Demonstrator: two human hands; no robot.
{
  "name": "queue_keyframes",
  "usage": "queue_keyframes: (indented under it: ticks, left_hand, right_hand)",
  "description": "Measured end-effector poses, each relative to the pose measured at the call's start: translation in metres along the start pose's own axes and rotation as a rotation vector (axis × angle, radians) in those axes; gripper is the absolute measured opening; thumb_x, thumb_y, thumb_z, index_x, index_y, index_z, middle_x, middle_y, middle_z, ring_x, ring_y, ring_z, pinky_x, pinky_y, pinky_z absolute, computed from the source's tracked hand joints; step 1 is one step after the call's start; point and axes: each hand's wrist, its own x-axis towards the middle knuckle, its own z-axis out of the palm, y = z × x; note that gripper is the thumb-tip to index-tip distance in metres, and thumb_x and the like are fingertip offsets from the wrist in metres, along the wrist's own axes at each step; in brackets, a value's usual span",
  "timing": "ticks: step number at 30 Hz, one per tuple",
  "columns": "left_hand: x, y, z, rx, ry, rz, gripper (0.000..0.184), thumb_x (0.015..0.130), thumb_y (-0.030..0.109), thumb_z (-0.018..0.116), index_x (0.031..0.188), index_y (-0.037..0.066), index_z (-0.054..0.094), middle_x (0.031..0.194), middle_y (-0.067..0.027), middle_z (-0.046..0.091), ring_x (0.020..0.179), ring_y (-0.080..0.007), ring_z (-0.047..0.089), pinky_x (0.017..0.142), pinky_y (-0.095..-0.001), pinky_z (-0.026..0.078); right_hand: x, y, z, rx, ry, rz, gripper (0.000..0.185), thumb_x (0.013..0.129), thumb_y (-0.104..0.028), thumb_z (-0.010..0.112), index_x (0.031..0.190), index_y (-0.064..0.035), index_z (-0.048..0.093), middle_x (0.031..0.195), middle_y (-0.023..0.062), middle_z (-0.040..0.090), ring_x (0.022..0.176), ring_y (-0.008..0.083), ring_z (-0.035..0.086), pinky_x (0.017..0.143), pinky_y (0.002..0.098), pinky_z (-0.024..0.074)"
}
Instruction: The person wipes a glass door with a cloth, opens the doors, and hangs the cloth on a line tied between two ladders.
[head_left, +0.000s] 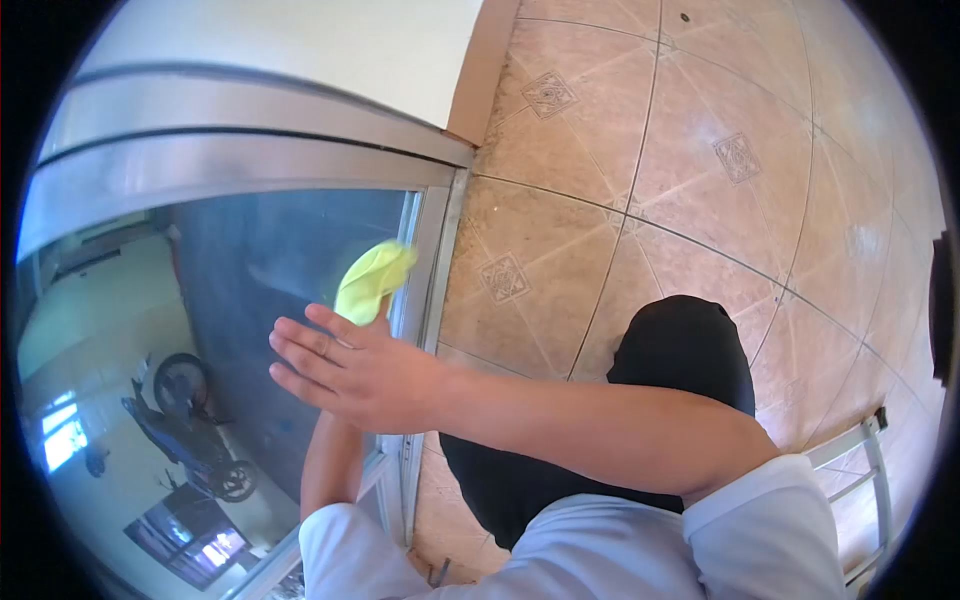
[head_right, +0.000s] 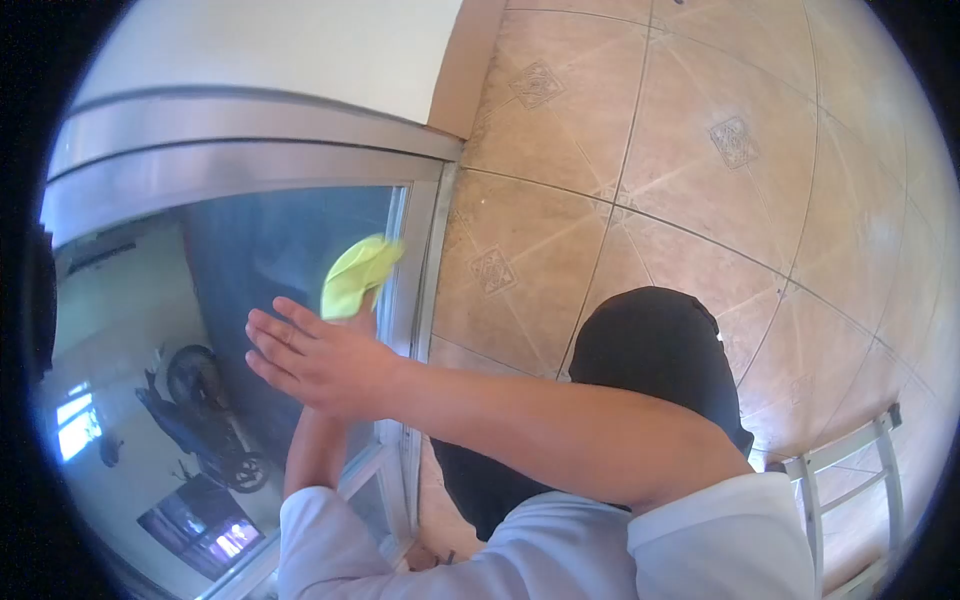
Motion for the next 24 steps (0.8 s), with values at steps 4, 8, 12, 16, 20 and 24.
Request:
queue_keyframes:
  ticks: [4,8,12,16,20,24]
  left_hand:
    - [0.034,0.022,-0.05,0.373,0.231,0.039,0.064,0.088,0.024,0.059,0.149,0.014,0.042,0.149,-0.0185,0.042,0.142,-0.044,0.031,0.116,-0.0564,0.026]
    - [0.112,0.048,0.023,0.559,0.012,-0.031,0.068,0.087,0.02,0.058,0.15,0.005,0.037,0.158,-0.0248,0.025,0.148,-0.0432,0.018,0.119,-0.0581,0.018]
    - [0.113,0.026,0.115,0.215,-0.001,0.1,0.069,0.087,0.02,0.056,0.15,0.002,0.036,0.158,-0.0261,0.024,0.147,-0.0451,0.019,0.12,-0.0541,0.017]
    - [0.116,0.037,0.101,0.187,-0.082,0.14,0.062,0.086,0.017,0.054,0.145,0.004,0.043,0.151,-0.0272,0.037,0.14,-0.0457,0.033,0.116,-0.0506,0.028]
    - [0.052,0.02,0.081,0.197,-0.152,0.081,0.053,0.089,0.02,0.053,0.141,0.01,0.05,0.142,-0.0189,0.051,0.133,-0.0386,0.045,0.11,-0.0515,0.035]
    - [-0.08,-0.012,0.095,0.005,-0.124,-0.063,0.051,0.092,0.022,0.053,0.142,0.011,0.05,0.142,-0.0178,0.052,0.133,-0.037,0.046,0.11,-0.0505,0.035]
  right_hand:
    - [0.006,0.006,-0.016,-0.01,0.054,-0.013,0.051,0.09,-0.018,0.05,0.138,0.0011,0.046,0.145,0.0227,0.046,0.142,0.0377,0.037,0.119,0.0556,0.0239]
    - [0.002,0.001,-0.022,-0.05,0.072,-0.017,0.049,0.09,-0.019,0.052,0.135,0.0006,0.048,0.144,0.0238,0.047,0.141,0.039,0.038,0.118,0.056,0.0238]
    - [-0.009,-0.002,-0.037,-0.106,0.065,0.007,0.048,0.09,-0.019,0.051,0.134,0.0001,0.049,0.143,0.0241,0.048,0.141,0.0396,0.038,0.118,0.057,0.0226]
    - [-0.012,-0.009,-0.035,-0.082,0.061,0.015,0.048,0.09,-0.019,0.051,0.134,-0.0001,0.049,0.143,0.0248,0.047,0.141,0.0401,0.038,0.119,0.0574,0.0212]
    - [-0.015,-0.031,-0.023,-0.114,-0.009,-0.008,0.048,0.09,-0.022,0.053,0.133,-0.0008,0.052,0.144,0.0232,0.048,0.143,0.0391,0.035,0.121,0.0564,0.017]
    - [-0.02,-0.036,-0.027,-0.211,-0.035,-0.073,0.043,0.091,-0.022,0.054,0.128,-0.0022,0.056,0.143,0.0209,0.05,0.143,0.0378,0.036,0.121,0.0555,0.0187]
